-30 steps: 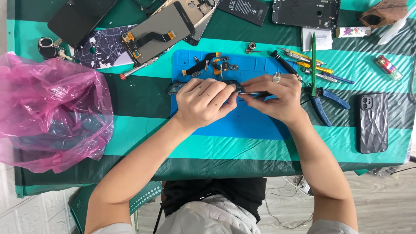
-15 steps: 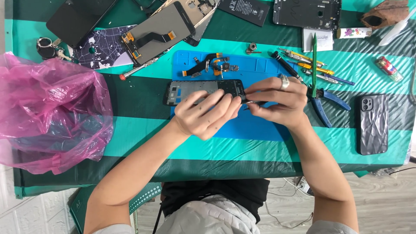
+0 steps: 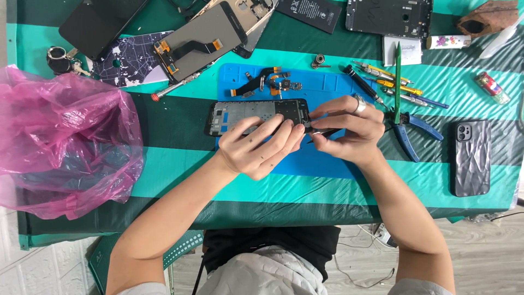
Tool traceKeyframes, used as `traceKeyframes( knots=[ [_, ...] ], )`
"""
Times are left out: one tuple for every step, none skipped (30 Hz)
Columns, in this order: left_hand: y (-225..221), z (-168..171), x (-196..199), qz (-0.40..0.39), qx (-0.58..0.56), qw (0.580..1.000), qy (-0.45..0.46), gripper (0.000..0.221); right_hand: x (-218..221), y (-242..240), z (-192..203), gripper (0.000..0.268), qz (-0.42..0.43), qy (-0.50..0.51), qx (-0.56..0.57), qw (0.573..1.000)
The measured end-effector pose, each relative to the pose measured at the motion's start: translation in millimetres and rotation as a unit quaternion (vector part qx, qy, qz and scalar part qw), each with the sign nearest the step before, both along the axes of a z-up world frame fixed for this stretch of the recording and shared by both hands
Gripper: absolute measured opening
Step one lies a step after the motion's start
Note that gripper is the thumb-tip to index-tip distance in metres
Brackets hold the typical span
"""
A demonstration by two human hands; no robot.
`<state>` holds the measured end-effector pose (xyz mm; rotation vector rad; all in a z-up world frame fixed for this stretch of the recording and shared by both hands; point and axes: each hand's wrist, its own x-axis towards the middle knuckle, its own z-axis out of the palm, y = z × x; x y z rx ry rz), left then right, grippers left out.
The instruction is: Repairing a mobile phone by assembling the motherboard and connecting internal ribbon cables.
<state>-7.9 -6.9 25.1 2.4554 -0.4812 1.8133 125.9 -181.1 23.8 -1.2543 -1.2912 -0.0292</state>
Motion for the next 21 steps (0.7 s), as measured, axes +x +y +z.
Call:
traceKeyframes(
  knots=[
    [-0.2,0.3,-0.3,0.0,0.0,1.0,-0.001,0.012,-1.8,0.5,-0.4,0.012,0.0,-0.001,0.0,1.0],
    [-0.6,0.5,-0.5,0.002,-0.006,1.0,0.003,0.012,-3.5,0.9,-1.0,0.012,-0.017,-0.007,0.004,1.0],
    [-1.0,0.5,-0.8,0.002,-0.012,1.0,0.007,0.012,-5.4,1.2,-1.8,0.012,-0.035,-0.014,0.008,0.999],
    [-1.5,0.1,-1.0,0.003,-0.012,1.0,0.006,0.012,-5.9,1.3,-2.6,0.012,-0.035,-0.014,0.008,0.999],
    [-2.0,-0.5,-1.2,0.006,-0.015,1.0,0.008,0.012,-6.6,1.3,-3.5,0.013,-0.039,-0.005,0.007,0.999],
    [-2.6,-1.0,-1.5,0.009,-0.017,1.0,0.009,0.012,-7.3,1.1,-4.4,0.013,-0.043,0.004,0.006,0.999],
    [-2.6,-1.0,-1.3,0.009,-0.017,1.0,0.009,0.012,-7.8,1.4,-4.3,0.013,-0.044,0.005,0.006,0.999],
    [-2.7,-0.9,-1.1,0.009,-0.018,1.0,0.01,0.012,-8.2,1.7,-4.1,0.012,-0.043,0.013,0.004,0.999],
    [-2.4,-0.7,-0.7,0.009,-0.019,1.0,0.01,0.012,-8.4,2.3,-3.8,0.011,-0.042,0.02,0.004,0.999],
    [-2.2,0.0,-0.6,0.009,-0.018,1.0,0.01,0.012,-8.9,2.0,-6.2,0.011,-0.042,0.02,0.004,0.999],
    [-1.8,0.7,-0.5,0.009,-0.016,1.0,0.007,0.012,-9.4,2.0,-8.6,0.012,-0.039,0.036,0.003,0.999],
    [-1.2,1.5,-0.5,0.01,-0.014,1.0,0.005,0.012,-9.9,2.2,-10.9,0.013,-0.036,0.052,0.003,0.998],
    [-1.6,1.6,-0.5,0.011,-0.014,1.0,0.005,0.012,-10.7,2.4,-11.0,0.013,-0.035,0.052,0.003,0.998],
    [-1.8,1.7,-0.6,0.014,-0.016,1.0,0.005,0.012,-11.6,2.8,-11.2,0.012,-0.034,0.063,0.002,0.997],
    [-2.1,1.7,-0.6,0.018,-0.019,1.0,0.006,0.012,-12.4,3.1,-11.3,0.012,-0.033,0.073,0.0,0.997],
    [-2.8,1.2,-0.8,0.019,-0.019,1.0,0.006,0.012,-13.1,3.0,-10.8,0.012,-0.032,0.073,0.0,0.997],
    [-3.6,0.6,-0.7,0.023,-0.019,1.0,0.005,0.011,-13.4,3.0,-10.1,0.011,-0.035,0.074,-0.001,0.997],
    [-4.3,0.0,-0.7,0.027,-0.019,0.999,0.005,0.011,-13.8,3.0,-9.4,0.011,-0.038,0.075,-0.003,0.996],
    [-5.0,0.0,-1.0,0.027,-0.019,0.999,0.005,0.011,-14.1,3.1,-8.9,0.011,-0.038,0.075,-0.003,0.996],
    [-5.8,-0.1,-1.4,0.029,-0.022,0.999,0.006,0.011,-14.4,3.1,-8.4,0.011,-0.041,0.07,-0.003,0.997],
    [-6.8,-0.4,-2.1,0.031,-0.026,0.999,0.008,0.01,-14.9,2.9,-8.2,0.011,-0.045,0.065,-0.003,0.997]
  ],
)
